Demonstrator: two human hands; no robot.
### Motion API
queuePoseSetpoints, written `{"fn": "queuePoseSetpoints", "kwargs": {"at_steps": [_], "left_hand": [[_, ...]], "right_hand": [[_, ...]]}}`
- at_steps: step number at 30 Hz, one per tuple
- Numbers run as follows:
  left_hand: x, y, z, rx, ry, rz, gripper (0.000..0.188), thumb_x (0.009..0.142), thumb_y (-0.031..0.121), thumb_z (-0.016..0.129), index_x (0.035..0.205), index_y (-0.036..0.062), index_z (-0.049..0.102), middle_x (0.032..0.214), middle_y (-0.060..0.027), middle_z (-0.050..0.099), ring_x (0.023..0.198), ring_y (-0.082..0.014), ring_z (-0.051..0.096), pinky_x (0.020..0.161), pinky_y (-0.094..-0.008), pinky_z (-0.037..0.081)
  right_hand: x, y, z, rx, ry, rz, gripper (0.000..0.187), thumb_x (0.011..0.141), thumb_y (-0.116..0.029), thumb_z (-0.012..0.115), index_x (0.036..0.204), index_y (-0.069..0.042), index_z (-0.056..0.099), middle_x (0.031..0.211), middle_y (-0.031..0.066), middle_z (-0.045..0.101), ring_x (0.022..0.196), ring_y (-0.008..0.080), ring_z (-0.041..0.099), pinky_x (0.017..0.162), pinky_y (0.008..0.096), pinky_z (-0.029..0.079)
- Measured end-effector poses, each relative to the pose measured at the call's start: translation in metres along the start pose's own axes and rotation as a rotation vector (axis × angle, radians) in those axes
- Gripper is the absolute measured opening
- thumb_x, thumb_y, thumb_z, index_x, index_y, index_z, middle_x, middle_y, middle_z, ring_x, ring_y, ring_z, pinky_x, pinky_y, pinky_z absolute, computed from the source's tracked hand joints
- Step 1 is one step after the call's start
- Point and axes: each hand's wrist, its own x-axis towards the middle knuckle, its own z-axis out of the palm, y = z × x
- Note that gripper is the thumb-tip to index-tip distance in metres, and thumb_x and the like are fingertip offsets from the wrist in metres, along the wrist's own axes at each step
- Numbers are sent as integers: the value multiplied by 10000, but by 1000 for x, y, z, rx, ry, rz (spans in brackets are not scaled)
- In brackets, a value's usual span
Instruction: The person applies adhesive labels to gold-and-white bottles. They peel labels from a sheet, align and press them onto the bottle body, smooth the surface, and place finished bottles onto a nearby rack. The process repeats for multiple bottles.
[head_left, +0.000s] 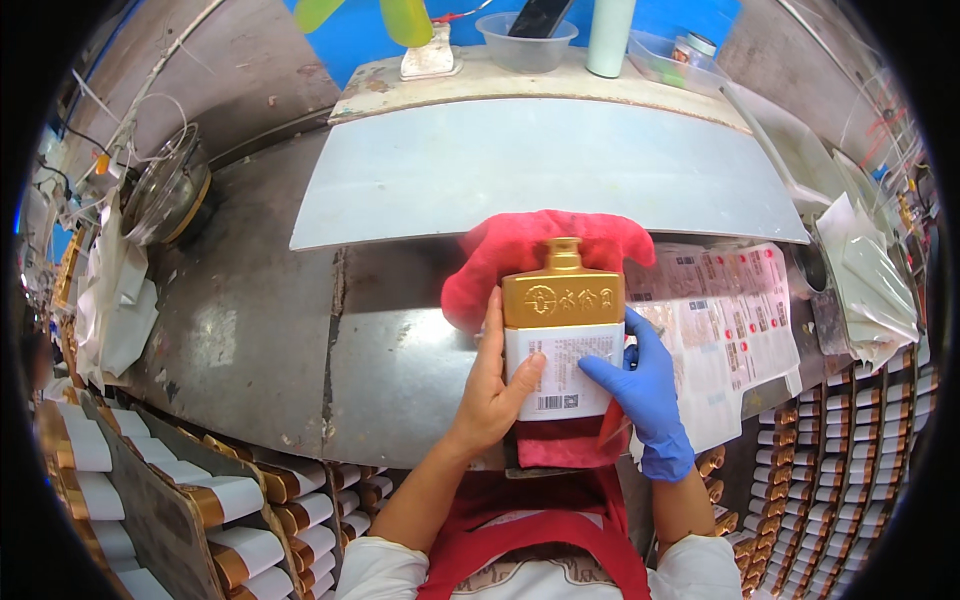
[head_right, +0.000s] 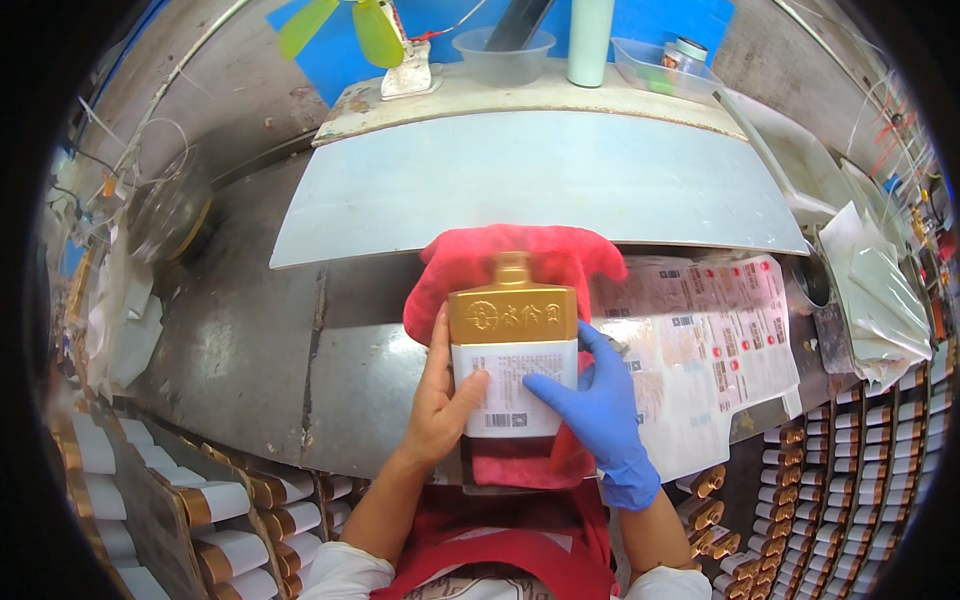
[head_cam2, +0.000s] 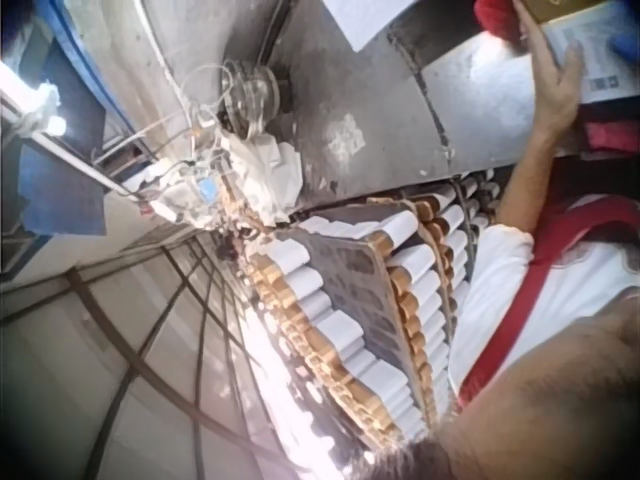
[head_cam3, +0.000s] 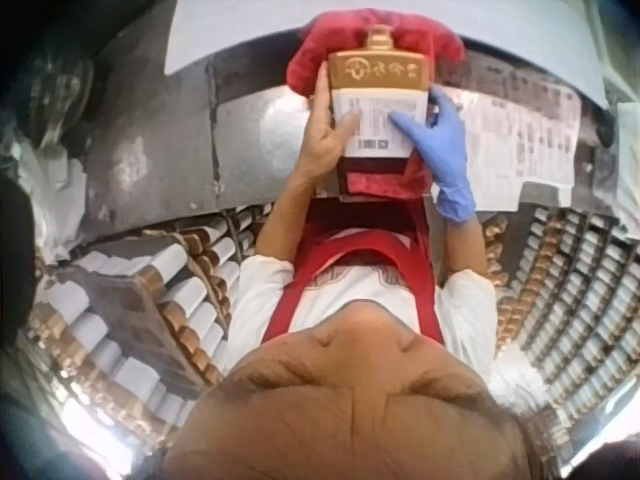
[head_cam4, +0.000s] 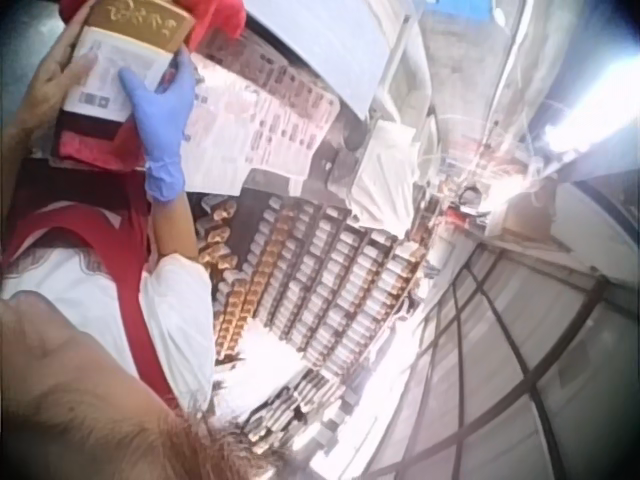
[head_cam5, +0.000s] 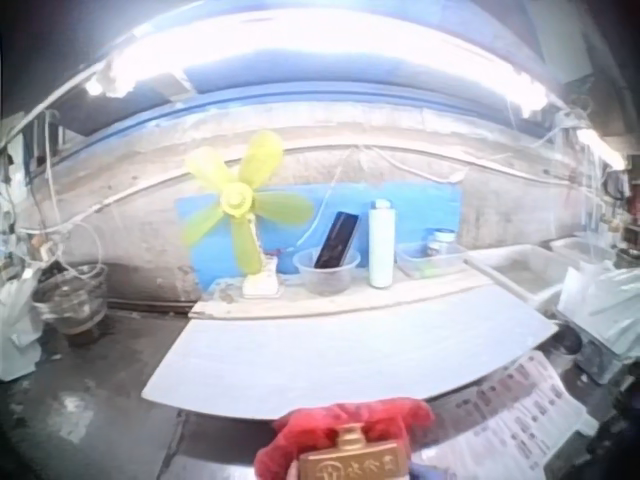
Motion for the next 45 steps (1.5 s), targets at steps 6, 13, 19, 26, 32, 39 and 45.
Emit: {"fn": "queuePoseSetpoints", "kwargs": {"at_steps": [6,13,19,26,32,39,45], "left_hand": [[-2,-2,-7,-96,40,-32,717,948,41,430,1506,7,-19,1527,-157,190,1351,-203,288,1097,-295,236],[-2,8,-7,-129,115,-110,580,1018,248,327,1508,26,110,1529,-63,248,1232,-133,445,941,-260,413],[-3,8,-11,-111,95,-100,570,1028,271,319,1503,18,132,1504,-49,281,1232,-130,439,925,-260,412],[3,8,-5,-191,53,-75,632,978,124,418,1502,8,85,1494,-128,285,1324,-199,368,1076,-324,316],[6,7,10,-46,57,15,788,903,31,570,1491,-18,49,1427,-159,352,1283,-216,410,1043,-326,358],[6,-1,11,-3,72,53,812,919,83,587,1485,-32,18,1391,-161,378,1244,-207,437,1009,-321,398],[6,-2,11,-4,69,53,777,929,56,552,1490,-12,19,1389,-156,395,1236,-200,458,1001,-321,413]], "right_hand": [[1,16,-25,286,-13,45,433,905,-131,606,1311,-17,511,989,43,644,614,30,475,561,175,406],[-8,29,-42,314,-9,78,337,970,-179,509,1254,-3,559,1018,37,643,580,28,435,525,167,360],[-13,19,-29,272,-4,70,408,918,-150,594,1302,-28,528,1043,24,634,600,20,435,558,161,379],[-12,12,-11,34,43,-29,725,726,-176,805,1361,-48,480,889,5,600,569,24,421,536,193,392],[-5,12,-3,-74,53,-65,752,699,-214,824,1342,-17,486,728,-17,547,552,28,405,515,203,386],[-5,9,0,-24,80,-62,719,703,-216,824,1310,11,511,810,-9,588,558,20,402,516,197,386],[-3,13,1,-15,84,-45,714,705,-231,820,1306,6,517,770,-25,564,558,19,396,513,193,376]]}}
